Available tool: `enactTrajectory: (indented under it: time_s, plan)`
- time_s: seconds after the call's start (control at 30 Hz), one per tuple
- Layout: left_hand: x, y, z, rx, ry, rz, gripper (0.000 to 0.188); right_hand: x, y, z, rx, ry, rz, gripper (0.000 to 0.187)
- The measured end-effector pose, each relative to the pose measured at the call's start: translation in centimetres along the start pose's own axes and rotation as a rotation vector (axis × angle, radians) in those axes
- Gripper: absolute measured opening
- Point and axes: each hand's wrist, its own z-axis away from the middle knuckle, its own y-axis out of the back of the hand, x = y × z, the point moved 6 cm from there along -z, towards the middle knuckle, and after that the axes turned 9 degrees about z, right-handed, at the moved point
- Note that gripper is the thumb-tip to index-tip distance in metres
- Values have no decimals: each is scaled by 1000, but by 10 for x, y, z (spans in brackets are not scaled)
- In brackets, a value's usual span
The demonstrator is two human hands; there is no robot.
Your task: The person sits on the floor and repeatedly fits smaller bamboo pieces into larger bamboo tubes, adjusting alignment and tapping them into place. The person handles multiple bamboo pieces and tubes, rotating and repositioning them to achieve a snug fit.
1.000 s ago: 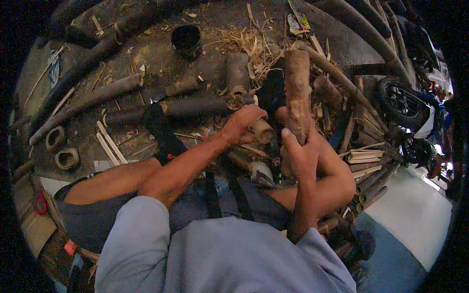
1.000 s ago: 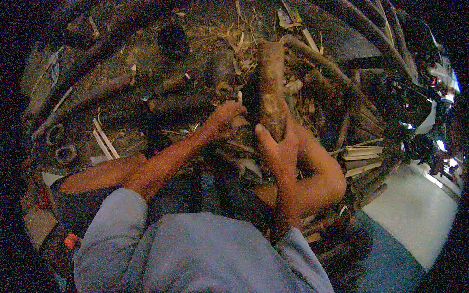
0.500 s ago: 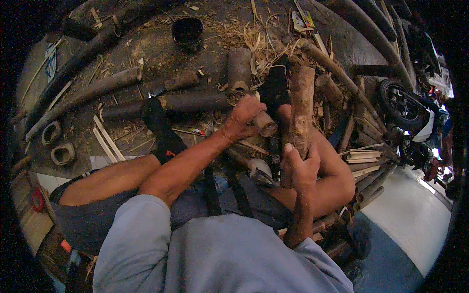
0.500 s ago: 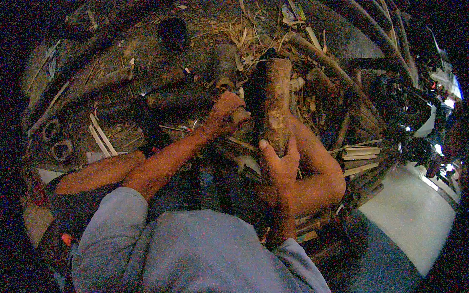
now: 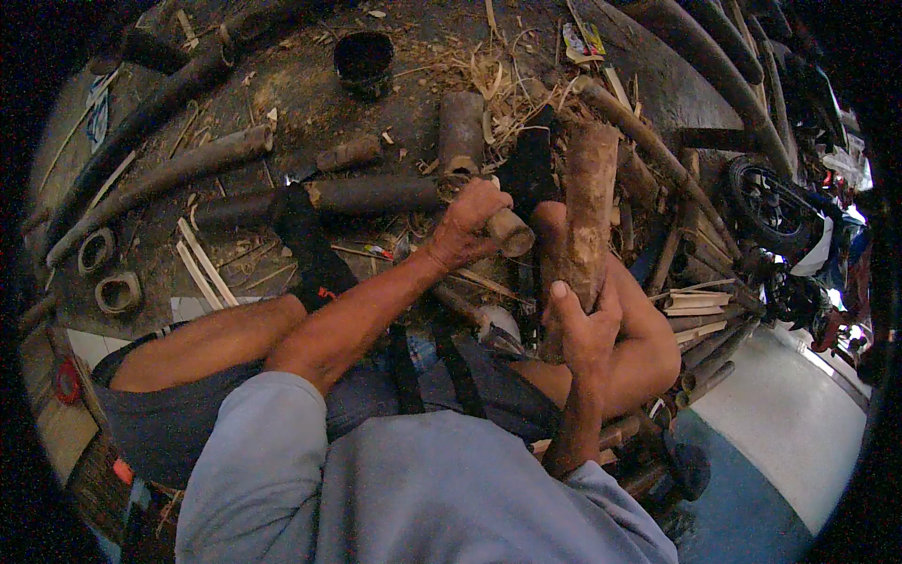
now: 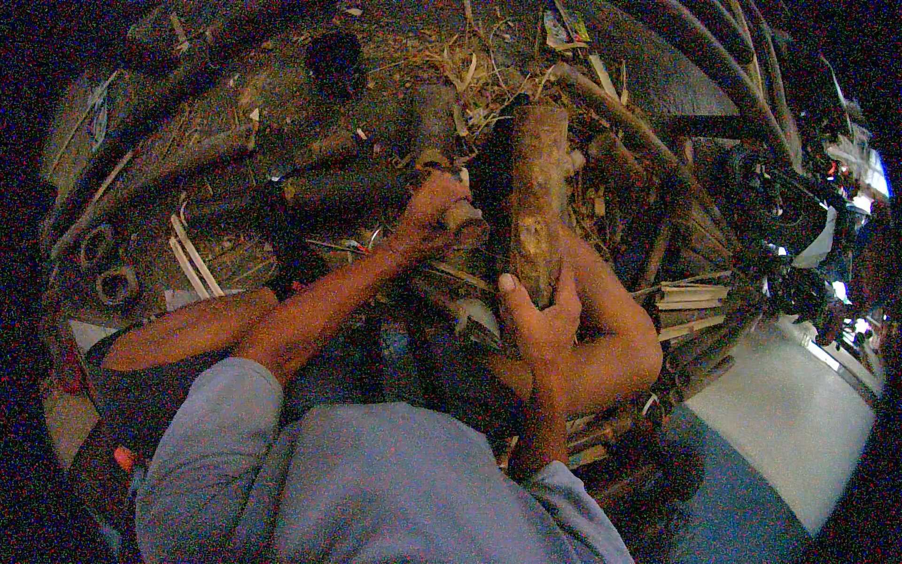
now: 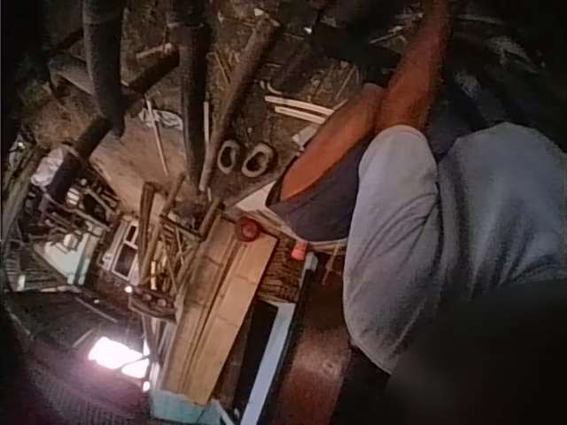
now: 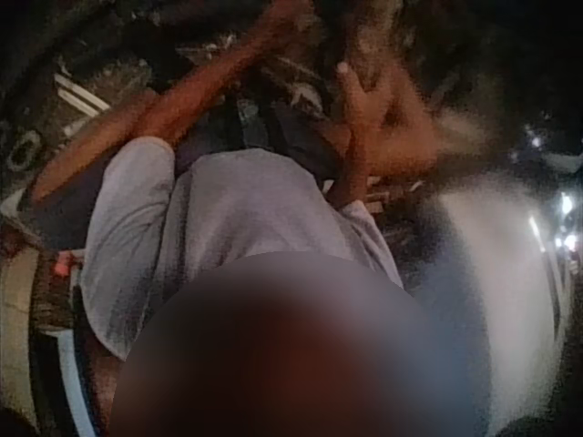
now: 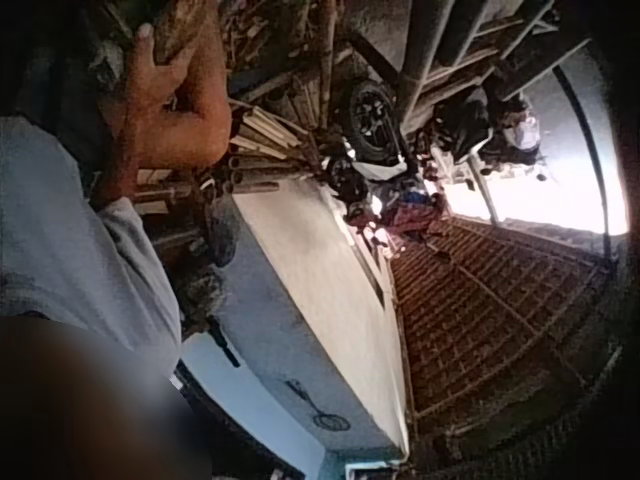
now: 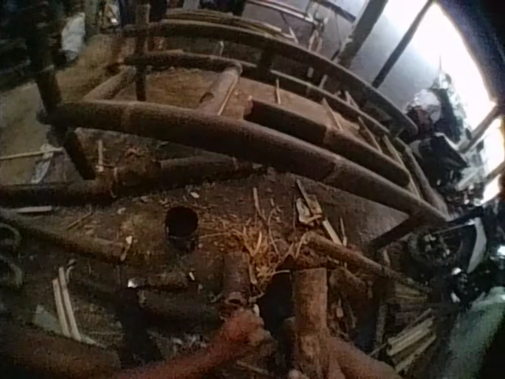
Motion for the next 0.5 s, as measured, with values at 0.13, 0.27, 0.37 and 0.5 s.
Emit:
enactTrajectory:
  time_s: [0.13, 0.27, 0.37, 0.5]
  plan:
    - [4, 0, -1, -25, 15, -25, 59, -10, -1, 4, -23, 26, -73, 73]
    - [5, 2, -3, -17, 54, -12, 57, -14, -2, 7, -41, 6, -32, 74]
    - [9, 6, -5, 38, 2, 13, 57, -16, 0, 8, -20, 28, -22, 77]
    - [5, 5, -4, 17, 46, 31, 59, -12, 0, 8, -16, 1, -8, 83]
